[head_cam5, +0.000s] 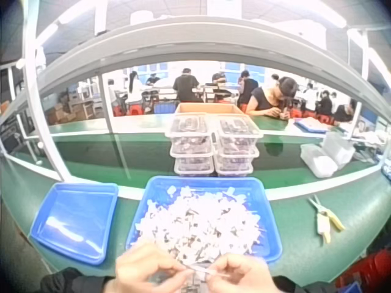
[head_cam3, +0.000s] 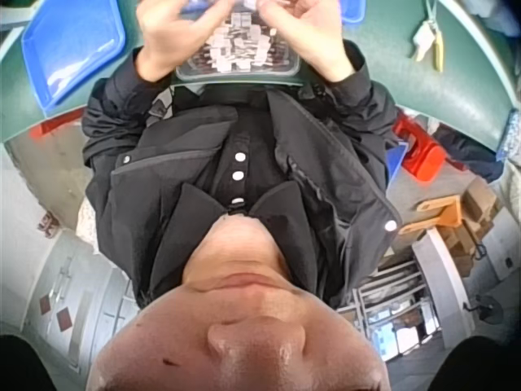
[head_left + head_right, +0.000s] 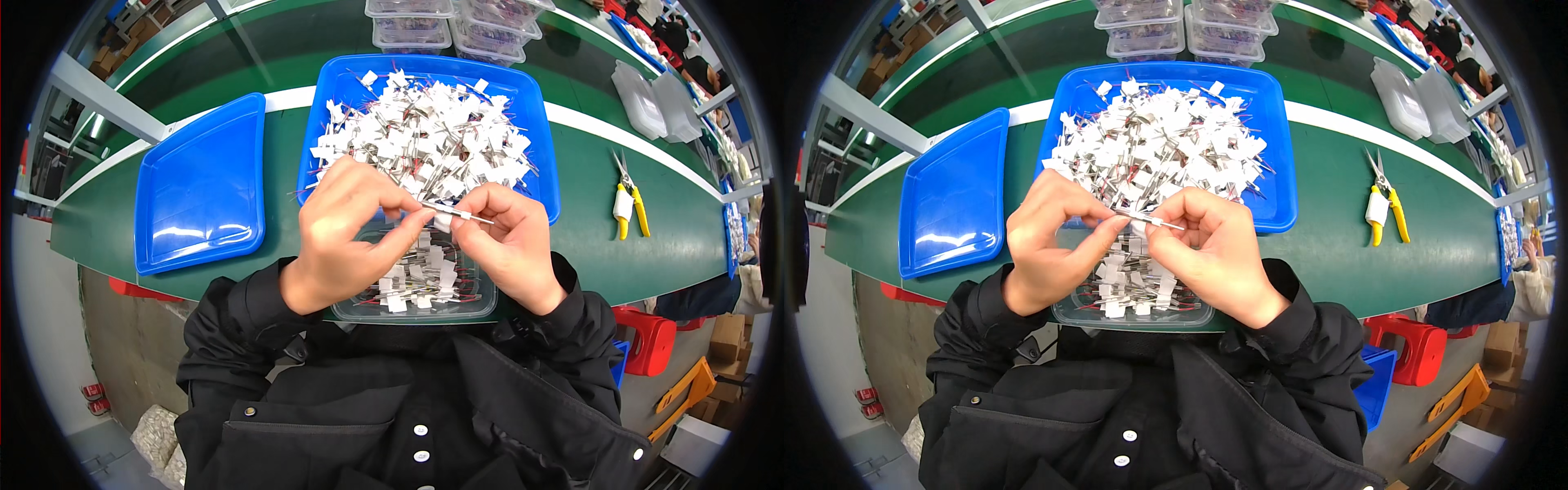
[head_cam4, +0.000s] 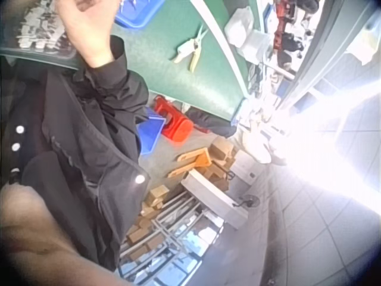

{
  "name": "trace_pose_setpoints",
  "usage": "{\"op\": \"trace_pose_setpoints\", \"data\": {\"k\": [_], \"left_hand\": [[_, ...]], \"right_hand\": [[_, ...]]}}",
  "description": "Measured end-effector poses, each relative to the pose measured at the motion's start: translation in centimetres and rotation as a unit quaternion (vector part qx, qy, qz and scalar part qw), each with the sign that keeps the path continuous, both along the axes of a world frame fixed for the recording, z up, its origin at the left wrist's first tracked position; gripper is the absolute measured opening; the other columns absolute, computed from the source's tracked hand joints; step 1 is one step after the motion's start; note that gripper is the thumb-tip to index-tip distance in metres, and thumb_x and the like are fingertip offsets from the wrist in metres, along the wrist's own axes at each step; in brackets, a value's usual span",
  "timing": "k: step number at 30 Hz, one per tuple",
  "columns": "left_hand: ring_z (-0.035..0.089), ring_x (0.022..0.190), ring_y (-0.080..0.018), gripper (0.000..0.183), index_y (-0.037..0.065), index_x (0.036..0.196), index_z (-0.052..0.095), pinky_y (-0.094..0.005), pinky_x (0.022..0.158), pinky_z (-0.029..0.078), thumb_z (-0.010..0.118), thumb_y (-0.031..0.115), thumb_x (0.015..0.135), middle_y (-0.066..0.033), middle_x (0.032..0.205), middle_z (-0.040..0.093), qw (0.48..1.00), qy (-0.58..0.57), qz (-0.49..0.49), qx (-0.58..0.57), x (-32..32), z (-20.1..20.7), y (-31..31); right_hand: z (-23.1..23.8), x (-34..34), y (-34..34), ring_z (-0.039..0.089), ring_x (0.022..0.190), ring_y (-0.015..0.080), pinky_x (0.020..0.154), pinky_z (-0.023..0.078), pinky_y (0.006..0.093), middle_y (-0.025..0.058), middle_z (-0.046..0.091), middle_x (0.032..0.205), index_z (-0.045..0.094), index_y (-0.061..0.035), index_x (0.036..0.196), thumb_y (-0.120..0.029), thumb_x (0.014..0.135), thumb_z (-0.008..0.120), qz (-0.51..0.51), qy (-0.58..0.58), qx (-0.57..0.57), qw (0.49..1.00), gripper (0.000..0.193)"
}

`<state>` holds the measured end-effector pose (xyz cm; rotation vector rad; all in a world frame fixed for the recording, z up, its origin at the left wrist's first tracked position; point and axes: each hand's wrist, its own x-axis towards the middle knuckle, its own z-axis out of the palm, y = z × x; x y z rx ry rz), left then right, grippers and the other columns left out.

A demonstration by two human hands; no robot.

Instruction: Assembling small white plastic components and metal pins at a factory workbench.

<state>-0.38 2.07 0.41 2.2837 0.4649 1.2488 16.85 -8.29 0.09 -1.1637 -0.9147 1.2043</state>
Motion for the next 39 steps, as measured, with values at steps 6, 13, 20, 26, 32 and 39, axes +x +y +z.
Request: {"op": "trace_pose_setpoints", "data": {"k": [6, 13, 20, 26, 32, 39], "left_hand": [[0.063, 0.070, -0.0209, 0.013, 0.003, 0.079, 0.071, -0.0301, 0.063, 0.049, 0.078, 0.005, 0.067, -0.0066, 0.078, 0.070, 0.995, 0.034, -0.073, -0.059, 0.1, -0.3, -0.5], [0.064, 0.068, -0.0209, 0.011, 0.001, 0.079, 0.071, -0.0304, 0.062, 0.050, 0.074, 0.005, 0.069, -0.0081, 0.076, 0.071, 0.985, 0.058, -0.104, -0.124, -0.4, -0.7, -0.2], [0.062, 0.066, -0.0198, 0.009, 0.003, 0.077, 0.071, -0.0314, 0.059, 0.049, 0.075, 0.003, 0.069, -0.0078, 0.075, 0.070, 0.985, 0.081, -0.068, -0.138, -0.4, -0.2, -0.6], [0.061, 0.065, -0.0212, 0.009, 0.004, 0.075, 0.071, -0.0315, 0.059, 0.048, 0.076, 0.003, 0.067, -0.0059, 0.073, 0.069, 0.995, 0.043, -0.047, -0.080, -0.2, -0.2, -0.9], [0.061, 0.065, -0.0218, 0.010, 0.003, 0.075, 0.070, -0.0318, 0.060, 0.048, 0.077, 0.004, 0.066, -0.0062, 0.073, 0.069, 0.993, 0.051, -0.072, -0.078, -0.5, -0.2, -0.9], [0.061, 0.065, -0.0218, 0.008, 0.003, 0.073, 0.069, -0.0319, 0.060, 0.048, 0.074, 0.003, 0.067, -0.0061, 0.072, 0.068, 0.990, 0.060, -0.089, -0.096, -0.6, -0.4, -0.7]], "right_hand": [[0.0, -0.3, 0.0, 0.053, 0.066, 0.0007, 0.058, 0.044, 0.0176, -0.0011, 0.062, 0.078, 0.063, 0.0025, 0.088, -0.003, 0.084, 0.068, 0.000, -0.051, 0.010, 0.999, 0.009], [0.1, -0.8, 0.1, 0.051, 0.061, 0.0006, 0.054, 0.042, 0.0185, -0.0027, 0.060, 0.070, 0.065, 0.0012, 0.080, -0.003, 0.080, 0.070, -0.002, -0.149, 0.024, 0.989, 0.007], [-0.1, -0.4, 0.1, 0.051, 0.061, 0.0009, 0.054, 0.042, 0.0189, -0.0022, 0.060, 0.070, 0.064, 0.0013, 0.080, -0.003, 0.077, 0.071, 0.006, -0.173, 0.026, 0.985, 0.009], [0.1, -0.5, 0.0, 0.051, 0.062, 0.0007, 0.055, 0.041, 0.0183, -0.0023, 0.061, 0.070, 0.064, 0.0011, 0.079, -0.003, 0.077, 0.071, -0.015, -0.137, 0.017, 0.990, 0.008], [0.2, -0.8, 0.1, 0.051, 0.061, 0.0005, 0.054, 0.041, 0.0185, -0.0023, 0.061, 0.069, 0.064, 0.0005, 0.077, -0.002, 0.076, 0.070, -0.002, -0.120, 0.006, 0.993, 0.007], [0.3, -0.9, 0.0, 0.050, 0.060, 0.0000, 0.053, 0.040, 0.0183, -0.0027, 0.061, 0.068, 0.063, 0.0000, 0.075, -0.003, 0.075, 0.071, 0.006, -0.138, 0.002, 0.990, 0.008]]}}
